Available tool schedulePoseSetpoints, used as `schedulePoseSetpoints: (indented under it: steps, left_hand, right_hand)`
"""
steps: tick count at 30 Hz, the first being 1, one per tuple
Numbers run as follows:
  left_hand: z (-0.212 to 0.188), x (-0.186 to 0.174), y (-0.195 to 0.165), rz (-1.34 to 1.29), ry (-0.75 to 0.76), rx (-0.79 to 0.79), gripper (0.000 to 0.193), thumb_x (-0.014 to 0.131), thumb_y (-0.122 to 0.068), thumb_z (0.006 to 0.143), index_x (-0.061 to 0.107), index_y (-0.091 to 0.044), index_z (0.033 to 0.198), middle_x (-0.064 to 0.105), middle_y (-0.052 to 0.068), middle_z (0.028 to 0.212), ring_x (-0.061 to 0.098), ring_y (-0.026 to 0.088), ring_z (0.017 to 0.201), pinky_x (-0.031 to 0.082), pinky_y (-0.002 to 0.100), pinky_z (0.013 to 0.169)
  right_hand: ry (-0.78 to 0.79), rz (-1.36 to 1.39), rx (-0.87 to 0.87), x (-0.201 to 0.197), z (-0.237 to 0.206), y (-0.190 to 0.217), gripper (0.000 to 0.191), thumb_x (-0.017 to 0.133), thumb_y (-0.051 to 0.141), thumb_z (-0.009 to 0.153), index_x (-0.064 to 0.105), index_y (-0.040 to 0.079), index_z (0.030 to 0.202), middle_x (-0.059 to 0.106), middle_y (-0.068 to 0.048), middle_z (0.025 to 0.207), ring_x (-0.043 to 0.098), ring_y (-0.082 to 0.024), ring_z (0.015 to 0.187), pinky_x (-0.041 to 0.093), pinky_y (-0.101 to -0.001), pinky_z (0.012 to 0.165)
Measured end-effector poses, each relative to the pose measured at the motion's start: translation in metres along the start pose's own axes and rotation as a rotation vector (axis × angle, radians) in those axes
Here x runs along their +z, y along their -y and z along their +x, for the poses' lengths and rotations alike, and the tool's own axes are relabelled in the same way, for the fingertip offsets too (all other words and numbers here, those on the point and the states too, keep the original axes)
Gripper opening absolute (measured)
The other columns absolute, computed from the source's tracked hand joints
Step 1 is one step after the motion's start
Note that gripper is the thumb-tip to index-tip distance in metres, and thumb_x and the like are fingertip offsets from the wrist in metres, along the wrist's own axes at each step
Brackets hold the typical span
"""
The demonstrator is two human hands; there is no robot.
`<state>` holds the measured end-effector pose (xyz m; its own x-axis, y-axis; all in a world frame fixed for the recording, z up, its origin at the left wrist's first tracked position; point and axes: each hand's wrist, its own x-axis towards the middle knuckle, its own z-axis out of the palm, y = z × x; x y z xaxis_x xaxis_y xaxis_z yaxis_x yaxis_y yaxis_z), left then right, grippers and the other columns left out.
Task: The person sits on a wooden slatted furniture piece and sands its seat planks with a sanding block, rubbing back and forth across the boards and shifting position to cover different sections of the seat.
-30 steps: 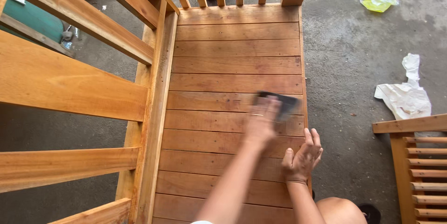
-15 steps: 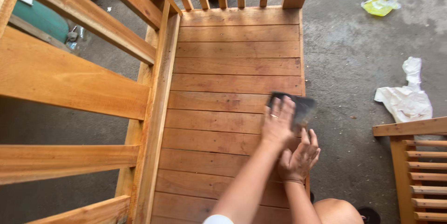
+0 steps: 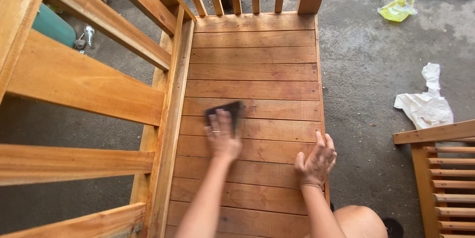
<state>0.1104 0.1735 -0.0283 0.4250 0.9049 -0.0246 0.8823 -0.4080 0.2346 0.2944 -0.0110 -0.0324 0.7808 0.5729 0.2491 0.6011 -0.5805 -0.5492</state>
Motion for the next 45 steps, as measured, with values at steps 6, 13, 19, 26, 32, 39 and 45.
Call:
schedulePoseSetpoints:
  steps: [6,13,19,26,32,39,45]
  left_hand:
    - [-0.026,0.013,-0.172,-0.689,0.4,0.181,0.062,0.041,-0.038,0.107,0.024,-0.016,0.162,0.015,0.009,0.173,0.003,0.03,0.158,-0.001,0.058,0.123]
    - [-0.019,-0.02,-0.186,-1.688,0.419,-0.071,0.026,0.064,-0.016,0.099,0.069,-0.004,0.122,0.071,0.011,0.112,0.067,0.016,0.094,0.056,0.033,0.082]
    - [-0.017,-0.043,-0.149,-2.016,0.208,-0.18,0.027,0.064,-0.01,0.097,0.057,-0.01,0.123,0.071,0.007,0.108,0.07,0.012,0.091,0.06,0.028,0.081]
    - [-0.004,-0.047,-0.096,-2.154,0.284,-0.49,0.015,0.061,-0.012,0.097,0.058,-0.005,0.11,0.069,0.009,0.099,0.071,0.019,0.085,0.062,0.034,0.074]
    - [0.028,-0.036,-0.052,-1.829,0.398,-0.484,0.013,0.055,-0.022,0.096,0.059,-0.013,0.105,0.068,0.011,0.092,0.067,0.019,0.076,0.058,0.032,0.063]
    - [0.058,-0.021,0.04,-0.086,-0.203,-0.082,0.063,0.056,-0.045,0.093,0.044,-0.015,0.147,0.036,0.009,0.162,0.029,0.029,0.15,0.024,0.067,0.115]
    - [0.039,-0.016,0.053,-0.011,0.021,-0.094,0.08,0.046,-0.058,0.093,0.014,-0.032,0.162,0.006,0.0,0.172,0.005,0.026,0.157,0.002,0.067,0.12]
  right_hand:
    - [0.027,0.146,-0.18,-0.033,0.014,-0.006,0.072,0.062,0.009,0.075,0.046,0.008,0.145,0.047,-0.017,0.147,0.042,-0.036,0.142,0.028,-0.0504,0.121]
    - [0.155,0.365,-0.176,-0.104,0.048,0.009,0.072,0.071,0.015,0.082,0.046,0.004,0.149,0.048,-0.019,0.149,0.044,-0.035,0.141,0.034,-0.0439,0.119]
    - [0.377,0.591,-0.179,-0.101,0.059,0.075,0.094,0.082,0.031,0.078,0.036,0.004,0.155,0.044,-0.019,0.153,0.042,-0.031,0.144,0.034,-0.0405,0.118]
    - [0.567,0.079,-0.504,-0.114,0.045,0.124,0.148,0.101,0.039,0.04,0.018,0.007,0.158,0.019,-0.026,0.165,0.019,-0.045,0.151,0.026,-0.0539,0.113]
    - [0.39,-0.11,-0.701,-0.067,0.05,0.112,0.086,0.071,0.011,0.084,0.027,0.004,0.158,0.032,-0.022,0.165,0.035,-0.038,0.153,0.036,-0.0481,0.122]
    - [0.249,-0.475,-0.598,0.013,0.092,0.112,0.078,0.056,0.001,0.087,0.028,-0.005,0.16,0.022,-0.03,0.166,0.037,-0.043,0.147,0.038,-0.0482,0.116]
    - [0.483,-0.318,-0.549,0.055,0.045,0.134,0.085,0.063,0.016,0.079,0.033,0.023,0.158,0.025,-0.008,0.167,0.027,-0.038,0.153,0.027,-0.0603,0.118]
